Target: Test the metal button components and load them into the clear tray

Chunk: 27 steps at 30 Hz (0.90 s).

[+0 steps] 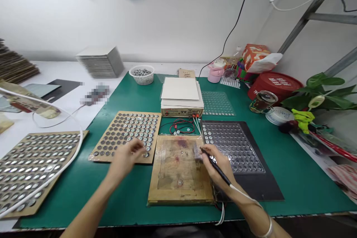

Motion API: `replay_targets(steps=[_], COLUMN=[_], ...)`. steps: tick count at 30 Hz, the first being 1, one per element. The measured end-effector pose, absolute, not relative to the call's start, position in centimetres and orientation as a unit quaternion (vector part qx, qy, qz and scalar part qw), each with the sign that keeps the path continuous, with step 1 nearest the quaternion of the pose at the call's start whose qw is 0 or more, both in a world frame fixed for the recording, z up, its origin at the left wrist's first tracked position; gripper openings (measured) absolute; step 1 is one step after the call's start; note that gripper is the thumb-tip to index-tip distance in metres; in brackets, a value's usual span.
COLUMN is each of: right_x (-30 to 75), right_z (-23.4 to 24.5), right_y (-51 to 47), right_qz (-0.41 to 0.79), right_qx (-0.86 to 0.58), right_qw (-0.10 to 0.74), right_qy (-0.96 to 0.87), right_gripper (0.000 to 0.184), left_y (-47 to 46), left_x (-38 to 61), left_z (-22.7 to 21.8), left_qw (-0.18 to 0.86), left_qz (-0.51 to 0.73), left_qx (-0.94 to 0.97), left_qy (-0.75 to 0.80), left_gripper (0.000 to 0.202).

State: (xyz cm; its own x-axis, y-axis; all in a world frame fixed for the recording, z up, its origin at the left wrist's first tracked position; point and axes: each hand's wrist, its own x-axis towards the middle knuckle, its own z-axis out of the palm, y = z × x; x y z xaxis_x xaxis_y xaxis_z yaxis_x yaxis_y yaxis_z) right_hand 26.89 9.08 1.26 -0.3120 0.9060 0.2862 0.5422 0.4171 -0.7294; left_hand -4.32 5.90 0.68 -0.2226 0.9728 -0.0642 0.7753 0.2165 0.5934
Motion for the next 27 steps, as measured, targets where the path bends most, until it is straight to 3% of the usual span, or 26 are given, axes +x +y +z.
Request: replay_targets(steps=[2,6,10,21,27], right_x=[25.7,24.0,23.5,23.5,23.5], right_z=[0.8,-0.7,-1.7,-1.3,-1.9], right_y=[6.7,3.8,3.3,3.7,4.4], right_qz=[0.365,0.451,0.458,0.469,0.457], right_qx=[-0.477,-0.471,-0.479,-0.482,-0.477], right_qw=[0.323,0.272,0.253,0.208,0.180], right_qy=[-0.732,-0.707,-0.705,-0.710,-0.729], right_gripper=[0.016,0.015,0.018,0.019,0.022], left_y=[3.8,0.6,0.0,0.2,3.3], left_x=[0.0,5.6,6.1,6.2,1.8], left_z=[-0.2,-2.5,-3.5,-3.0,-0.3], left_qw=[0.310,0.206,0.131,0.149,0.150], left_qz=[0.228,0.266,0.298,0.287,0.243], left_qx=[0.669,0.757,0.770,0.771,0.753], left_qy=[0.636,0.560,0.549,0.549,0.592], left_gripper=[0.011,0.014,0.019,0.020,0.011])
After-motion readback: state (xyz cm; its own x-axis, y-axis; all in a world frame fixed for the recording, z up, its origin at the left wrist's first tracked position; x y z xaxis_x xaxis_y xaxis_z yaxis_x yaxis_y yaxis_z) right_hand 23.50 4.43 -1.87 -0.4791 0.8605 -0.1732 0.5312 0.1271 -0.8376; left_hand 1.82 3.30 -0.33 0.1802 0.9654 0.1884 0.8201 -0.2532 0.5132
